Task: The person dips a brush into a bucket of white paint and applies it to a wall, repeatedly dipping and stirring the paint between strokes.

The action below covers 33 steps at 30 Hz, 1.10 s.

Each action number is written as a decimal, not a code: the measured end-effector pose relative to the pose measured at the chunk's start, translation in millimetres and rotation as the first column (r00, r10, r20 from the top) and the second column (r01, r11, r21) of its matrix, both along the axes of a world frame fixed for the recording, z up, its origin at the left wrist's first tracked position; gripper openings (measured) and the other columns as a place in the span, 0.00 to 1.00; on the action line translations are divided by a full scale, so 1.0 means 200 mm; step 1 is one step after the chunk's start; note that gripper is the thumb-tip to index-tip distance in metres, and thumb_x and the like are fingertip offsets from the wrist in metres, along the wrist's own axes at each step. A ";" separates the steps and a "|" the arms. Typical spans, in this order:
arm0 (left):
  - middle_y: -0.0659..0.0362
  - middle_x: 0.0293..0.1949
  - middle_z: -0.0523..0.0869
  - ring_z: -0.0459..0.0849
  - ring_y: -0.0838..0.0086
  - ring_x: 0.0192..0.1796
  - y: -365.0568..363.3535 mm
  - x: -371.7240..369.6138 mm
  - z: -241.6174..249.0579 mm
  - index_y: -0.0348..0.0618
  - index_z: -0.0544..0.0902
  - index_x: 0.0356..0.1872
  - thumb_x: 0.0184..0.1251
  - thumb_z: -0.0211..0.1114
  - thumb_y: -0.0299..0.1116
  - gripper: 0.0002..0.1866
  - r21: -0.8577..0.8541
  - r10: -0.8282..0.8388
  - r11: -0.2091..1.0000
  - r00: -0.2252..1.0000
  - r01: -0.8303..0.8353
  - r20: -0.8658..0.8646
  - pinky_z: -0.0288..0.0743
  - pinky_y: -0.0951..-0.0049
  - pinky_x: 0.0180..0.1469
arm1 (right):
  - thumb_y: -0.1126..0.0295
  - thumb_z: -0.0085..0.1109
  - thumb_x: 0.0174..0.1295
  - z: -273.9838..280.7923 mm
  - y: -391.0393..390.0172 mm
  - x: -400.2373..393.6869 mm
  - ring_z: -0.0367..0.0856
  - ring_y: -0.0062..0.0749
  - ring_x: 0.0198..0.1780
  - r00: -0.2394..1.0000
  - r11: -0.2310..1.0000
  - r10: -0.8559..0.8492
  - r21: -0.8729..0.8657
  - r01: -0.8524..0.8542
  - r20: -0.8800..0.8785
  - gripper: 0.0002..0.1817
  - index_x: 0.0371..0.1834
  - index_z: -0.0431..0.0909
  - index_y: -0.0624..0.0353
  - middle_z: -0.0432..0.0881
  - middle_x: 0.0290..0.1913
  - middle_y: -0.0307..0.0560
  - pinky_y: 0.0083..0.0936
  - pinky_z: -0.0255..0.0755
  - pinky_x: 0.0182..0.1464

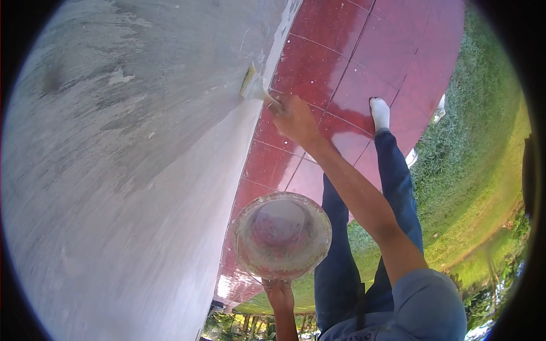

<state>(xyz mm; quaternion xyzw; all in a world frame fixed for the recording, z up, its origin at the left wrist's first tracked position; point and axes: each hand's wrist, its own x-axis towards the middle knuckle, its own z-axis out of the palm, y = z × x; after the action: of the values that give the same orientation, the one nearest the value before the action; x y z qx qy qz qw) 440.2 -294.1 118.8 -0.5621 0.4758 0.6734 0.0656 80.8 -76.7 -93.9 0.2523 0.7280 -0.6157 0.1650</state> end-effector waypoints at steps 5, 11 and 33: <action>0.53 0.70 0.70 0.73 0.57 0.69 -0.01 0.02 0.00 0.48 0.62 0.73 0.68 0.57 0.17 0.33 0.038 -0.017 0.999 0.999 0.018 -0.036 0.72 0.44 0.65 | 0.64 0.53 0.72 1.01 0.15 0.08 0.80 0.42 0.18 0.987 0.960 0.075 -0.258 -0.110 -0.139 0.15 0.42 0.81 0.68 0.76 0.18 0.58 0.38 0.70 0.25; 0.56 0.71 0.69 0.70 0.59 0.71 -0.06 0.08 0.01 0.53 0.63 0.73 0.69 0.60 0.21 0.33 0.072 0.014 0.997 1.000 -0.014 -0.005 0.68 0.45 0.69 | 0.58 0.54 0.74 0.92 0.05 0.17 0.78 0.27 0.20 0.919 0.804 -0.078 -0.569 -0.172 -0.387 0.19 0.49 0.82 0.67 0.78 0.20 0.46 0.30 0.69 0.25; 0.57 0.73 0.66 0.67 0.57 0.72 -0.14 0.31 0.02 0.57 0.62 0.74 0.70 0.60 0.24 0.33 0.031 0.096 0.995 0.995 -0.097 0.027 0.64 0.42 0.71 | 0.60 0.55 0.72 0.49 -0.25 0.34 0.69 0.29 0.18 0.997 0.977 0.052 -0.204 -0.063 -0.061 0.18 0.37 0.82 0.66 0.74 0.17 0.51 0.31 0.62 0.23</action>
<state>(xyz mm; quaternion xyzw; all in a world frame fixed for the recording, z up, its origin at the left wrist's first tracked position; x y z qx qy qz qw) 501.2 -322.8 121.9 -0.5918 0.4362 0.6762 0.0480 148.7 -127.4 5.0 0.1955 0.6717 -0.6894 0.1877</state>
